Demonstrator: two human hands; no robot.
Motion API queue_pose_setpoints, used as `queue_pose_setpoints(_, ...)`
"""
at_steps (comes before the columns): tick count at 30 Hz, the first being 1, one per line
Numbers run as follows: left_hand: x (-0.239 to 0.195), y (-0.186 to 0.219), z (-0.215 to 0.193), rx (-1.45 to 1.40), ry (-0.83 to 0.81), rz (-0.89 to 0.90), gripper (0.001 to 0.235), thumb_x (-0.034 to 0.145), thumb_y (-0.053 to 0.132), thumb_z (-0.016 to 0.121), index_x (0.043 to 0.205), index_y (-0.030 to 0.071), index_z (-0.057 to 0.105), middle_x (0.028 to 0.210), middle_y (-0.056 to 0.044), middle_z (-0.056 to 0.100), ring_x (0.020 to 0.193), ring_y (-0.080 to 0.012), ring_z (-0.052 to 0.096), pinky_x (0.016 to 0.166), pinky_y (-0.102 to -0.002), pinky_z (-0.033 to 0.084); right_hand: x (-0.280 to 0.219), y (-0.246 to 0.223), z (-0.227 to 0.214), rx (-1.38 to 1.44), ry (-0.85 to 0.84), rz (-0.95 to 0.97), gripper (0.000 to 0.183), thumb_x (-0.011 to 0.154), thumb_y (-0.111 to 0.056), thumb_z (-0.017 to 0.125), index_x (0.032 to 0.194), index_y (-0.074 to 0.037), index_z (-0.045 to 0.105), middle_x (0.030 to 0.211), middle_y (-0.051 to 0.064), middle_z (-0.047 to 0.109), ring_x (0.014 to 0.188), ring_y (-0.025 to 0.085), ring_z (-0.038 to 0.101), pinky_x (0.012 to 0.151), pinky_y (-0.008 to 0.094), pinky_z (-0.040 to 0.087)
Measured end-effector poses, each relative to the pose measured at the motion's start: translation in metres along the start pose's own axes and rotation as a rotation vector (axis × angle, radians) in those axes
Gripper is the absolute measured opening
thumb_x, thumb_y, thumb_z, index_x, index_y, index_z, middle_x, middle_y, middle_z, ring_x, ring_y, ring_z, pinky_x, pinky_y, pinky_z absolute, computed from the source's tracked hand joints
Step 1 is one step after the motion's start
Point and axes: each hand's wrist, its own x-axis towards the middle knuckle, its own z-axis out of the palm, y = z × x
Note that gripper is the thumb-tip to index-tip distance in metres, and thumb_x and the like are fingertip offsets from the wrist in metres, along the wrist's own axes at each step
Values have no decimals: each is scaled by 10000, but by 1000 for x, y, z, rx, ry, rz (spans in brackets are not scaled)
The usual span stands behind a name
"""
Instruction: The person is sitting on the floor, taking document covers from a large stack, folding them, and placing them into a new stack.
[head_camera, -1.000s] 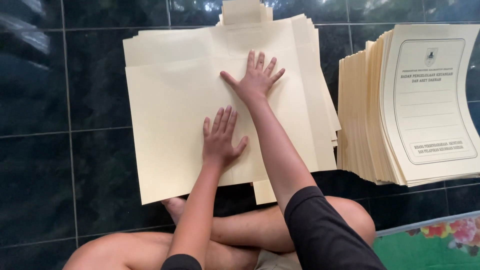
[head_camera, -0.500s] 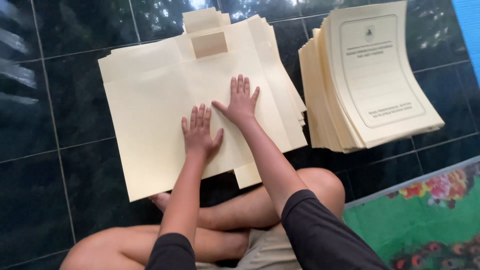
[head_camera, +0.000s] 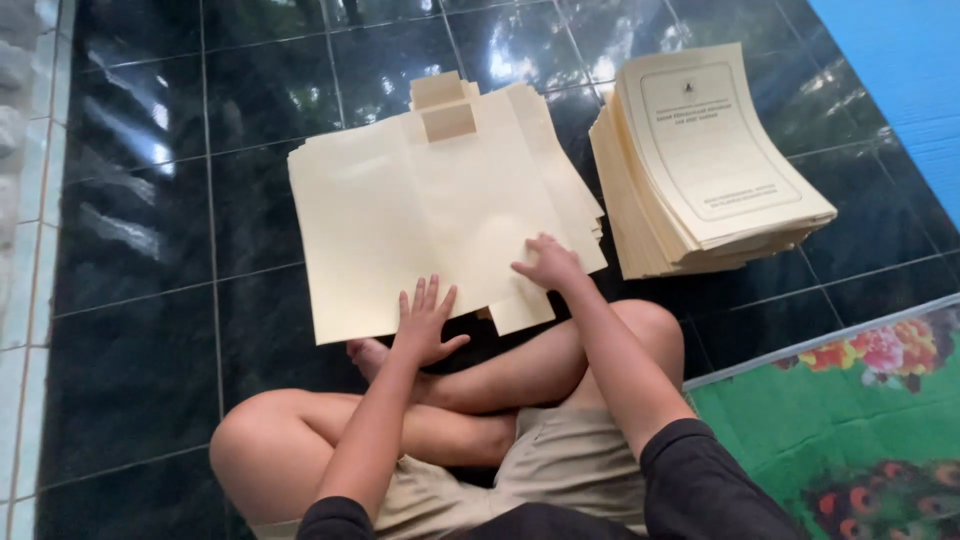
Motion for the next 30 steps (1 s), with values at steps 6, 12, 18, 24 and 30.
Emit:
queue_pose_setpoints(6,0,4,14,-78,155,-30,493,1057,478,425,1538,371,444,1674,-85,326,1556,-345,263,1198,-671,249,-72,-29,-43,108,66,338,908,866,-735,620,1585,-222,408,1688,303,99,1579,459,64,1215,678,110)
queue_pose_setpoints(12,2,4,8,-181,242,-48,472,1073,460,394,1539,399,441,1641,-49,393,1537,-350,296,1188,-700,244,-55,13,-41,450,85,472,1090,775,-778,706,1637,-284,257,1664,320,54,1547,492,167,1204,624,255)
queue_pose_setpoints(18,16,2,9,-239,366,-66,449,1074,394,430,1519,374,481,1606,-51,450,1519,-361,330,1169,-727,263,-45,11,-43,478,212,440,979,824,-659,729,1609,-209,356,1681,281,107,1443,449,442,1142,573,416)
queue_pose_setpoints(24,42,-6,15,-210,418,-25,434,1070,340,450,1499,364,515,1592,-59,472,1520,-358,331,1169,-739,254,-50,1,-56,333,165,406,883,843,-637,729,1560,-205,446,1636,285,214,1393,463,479,1101,588,442)
queue_pose_setpoints(30,62,-18,10,-287,496,-47,366,1029,357,546,1372,305,659,1596,-56,479,1513,-352,352,1183,-720,228,-49,-23,-59,254,66,405,922,796,-576,802,1550,-183,446,1606,331,220,1348,517,490,1076,592,443)
